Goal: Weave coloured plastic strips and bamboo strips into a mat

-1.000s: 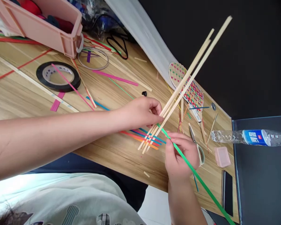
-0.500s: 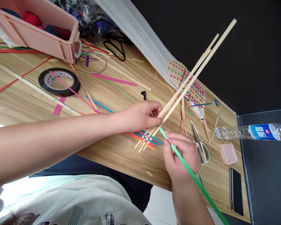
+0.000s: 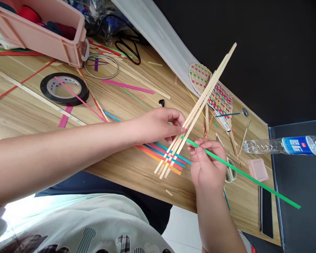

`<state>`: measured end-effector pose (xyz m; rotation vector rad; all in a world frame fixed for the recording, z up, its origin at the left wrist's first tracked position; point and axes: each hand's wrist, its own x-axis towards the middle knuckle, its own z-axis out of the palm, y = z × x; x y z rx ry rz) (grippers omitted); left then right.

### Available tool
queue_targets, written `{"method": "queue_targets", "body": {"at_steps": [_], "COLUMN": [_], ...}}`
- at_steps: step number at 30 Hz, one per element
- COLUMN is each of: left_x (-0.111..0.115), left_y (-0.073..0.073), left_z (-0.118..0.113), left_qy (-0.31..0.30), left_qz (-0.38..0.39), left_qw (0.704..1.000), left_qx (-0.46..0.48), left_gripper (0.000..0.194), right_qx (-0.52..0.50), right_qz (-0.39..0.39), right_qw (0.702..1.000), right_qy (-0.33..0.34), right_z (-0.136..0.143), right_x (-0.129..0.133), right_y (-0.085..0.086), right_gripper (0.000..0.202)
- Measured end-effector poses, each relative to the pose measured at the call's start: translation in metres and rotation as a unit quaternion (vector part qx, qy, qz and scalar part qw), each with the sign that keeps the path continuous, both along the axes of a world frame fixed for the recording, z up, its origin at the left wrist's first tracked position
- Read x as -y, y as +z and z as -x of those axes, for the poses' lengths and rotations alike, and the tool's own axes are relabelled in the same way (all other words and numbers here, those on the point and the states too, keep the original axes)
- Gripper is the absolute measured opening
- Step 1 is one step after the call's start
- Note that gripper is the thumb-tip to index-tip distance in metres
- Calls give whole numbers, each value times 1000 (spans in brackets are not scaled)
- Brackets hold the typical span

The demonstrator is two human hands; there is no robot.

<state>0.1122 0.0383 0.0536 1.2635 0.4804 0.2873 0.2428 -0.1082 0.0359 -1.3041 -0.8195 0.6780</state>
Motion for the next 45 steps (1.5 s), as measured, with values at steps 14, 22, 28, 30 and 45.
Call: {"method": "queue_targets", "body": {"at_steps": [14,22,28,30,45], "left_x": [2,3,4,4,5], "left_y": [14,13,11,12,14], "left_z": [2,5,6,6,6], "left_qy": [-13,-24,-38,-42,-40], "left_qz": [87,57,55,63,51], "left_qw": [996,998,997,997,998], "left_qx": [23,27,33,35,12], "left_gripper": [19,16,15,15,16], "right_qx": [-178,-90,-61,-67,-58], "right_qz": [83,58,49,63,76], "right_qw": [980,992,995,994,993], "right_qy": [33,63,56,62,74], "right_z": [-7,-11,-10,-11,-13], "right_x": [-1,0,0,-1,-1], "right_y": [-3,-9,-9,-9,-11], "right_gripper": [19,17,18,19,26]}}
